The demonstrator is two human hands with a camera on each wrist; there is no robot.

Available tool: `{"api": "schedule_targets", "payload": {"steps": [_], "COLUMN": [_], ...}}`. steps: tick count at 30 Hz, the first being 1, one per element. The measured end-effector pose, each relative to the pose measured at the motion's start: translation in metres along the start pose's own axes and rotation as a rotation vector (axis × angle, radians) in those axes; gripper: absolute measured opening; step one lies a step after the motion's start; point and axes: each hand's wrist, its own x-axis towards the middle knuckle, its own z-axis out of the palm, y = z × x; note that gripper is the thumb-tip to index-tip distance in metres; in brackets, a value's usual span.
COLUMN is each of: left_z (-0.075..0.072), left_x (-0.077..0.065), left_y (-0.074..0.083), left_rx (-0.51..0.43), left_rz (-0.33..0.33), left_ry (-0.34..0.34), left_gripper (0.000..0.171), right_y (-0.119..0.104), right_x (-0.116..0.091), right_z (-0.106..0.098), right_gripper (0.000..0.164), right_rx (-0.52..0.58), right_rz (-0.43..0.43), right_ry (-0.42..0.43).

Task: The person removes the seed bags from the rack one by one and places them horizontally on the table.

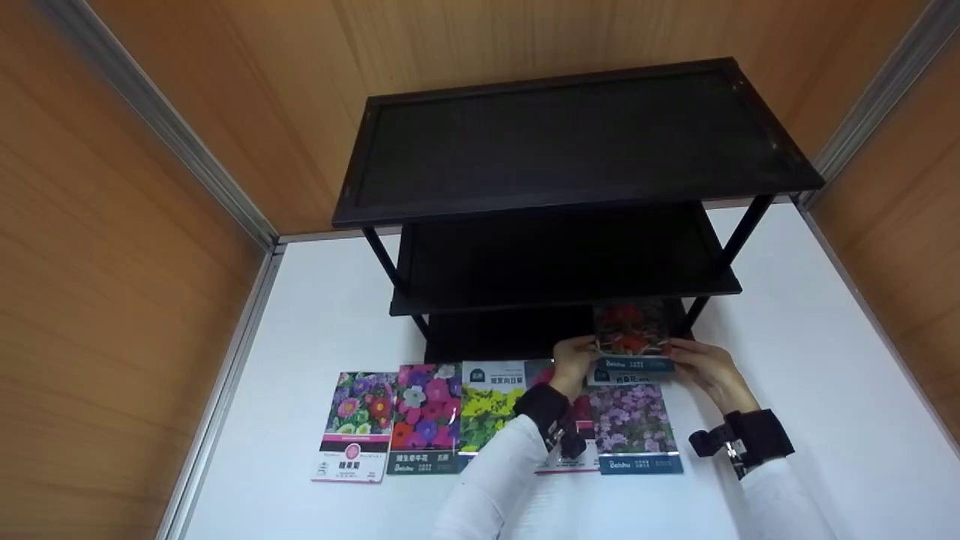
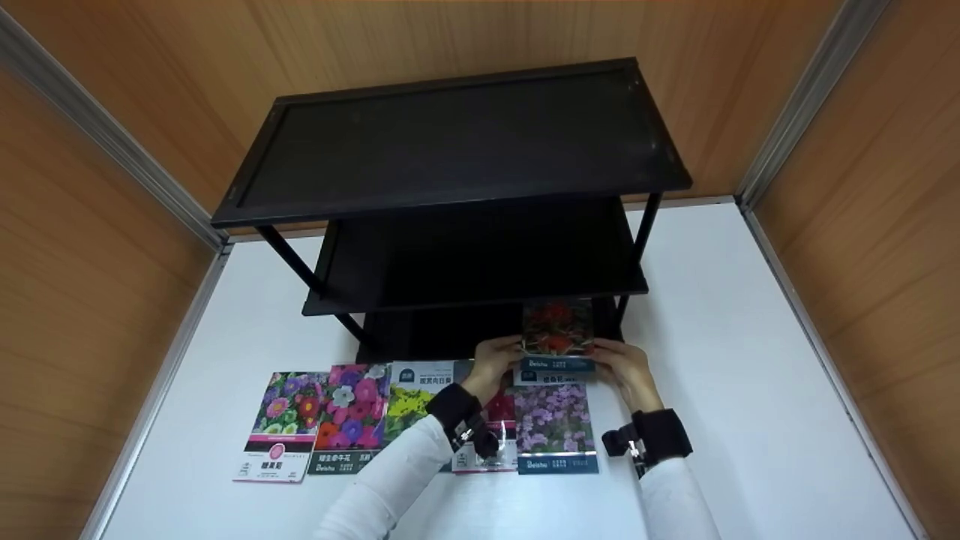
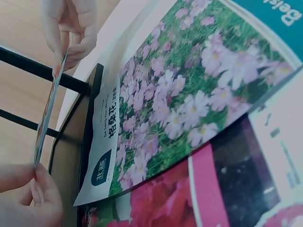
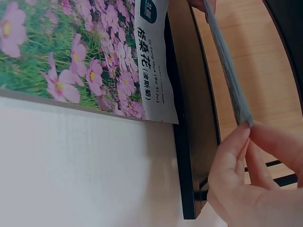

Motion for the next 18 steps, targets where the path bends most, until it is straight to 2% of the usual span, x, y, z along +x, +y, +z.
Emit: {"api": "schedule_targets", "payload": {"steps": [3, 5, 7, 8, 9, 10, 11, 14, 15, 16, 17, 18], "left_z": [-0.004, -0.008, -0.013, -0.012, -0.012, -0.007, -0.002, 0.012, 0.013, 0.015, 0.011, 0.009], "left_x": [-0.006, -0.023, -0.046, -0.048, -0.052, -0.037, -0.021, 0.023, 0.025, 0.026, 0.007, -0.007], "left_y": [0.002, 0.030, 0.068, 0.065, 0.069, 0.041, 0.010, -0.079, -0.083, -0.088, -0.059, -0.038], "left_rx": [-0.015, 0.007, 0.013, -0.011, -0.023, -0.042, -0.062, -0.132, -0.133, -0.132, -0.120, -0.118], "left_rz": [0.042, -0.010, -0.068, -0.041, -0.067, -0.098, -0.101, -0.059, -0.107, -0.117, -0.127, -0.123], "left_ry": [-0.027, -0.039, -0.046, -0.052, -0.050, -0.047, -0.045, -0.042, -0.032, -0.032, -0.029, -0.025], "left_gripper": [0.033, 0.030, 0.031, 0.031, 0.030, 0.032, 0.034, 0.034, 0.035, 0.035, 0.034, 0.032], "right_y": [0.002, 0.003, 0.004, 0.005, 0.006, 0.006, 0.008, 0.010, 0.011, 0.012, 0.012, 0.013], "right_x": [-0.004, -0.007, -0.010, -0.011, -0.012, -0.013, -0.014, -0.017, -0.018, -0.020, -0.021, -0.023], "right_z": [-0.001, -0.002, -0.004, -0.004, -0.006, -0.007, -0.007, -0.009, -0.010, -0.010, -0.011, -0.011], "right_gripper": [0.033, 0.031, 0.033, 0.035, 0.037, 0.040, 0.044, 0.051, 0.051, 0.050, 0.048, 0.045], "right_rx": [0.008, -0.003, -0.027, -0.043, -0.057, -0.073, -0.085, -0.082, -0.067, -0.054, -0.045, -0.042], "right_rz": [-0.005, 0.005, 0.022, 0.031, 0.038, 0.043, 0.047, 0.063, 0.067, 0.071, 0.076, 0.078], "right_ry": [-0.007, -0.001, 0.009, 0.015, 0.020, 0.021, 0.023, 0.027, 0.028, 0.031, 0.033, 0.038]}}
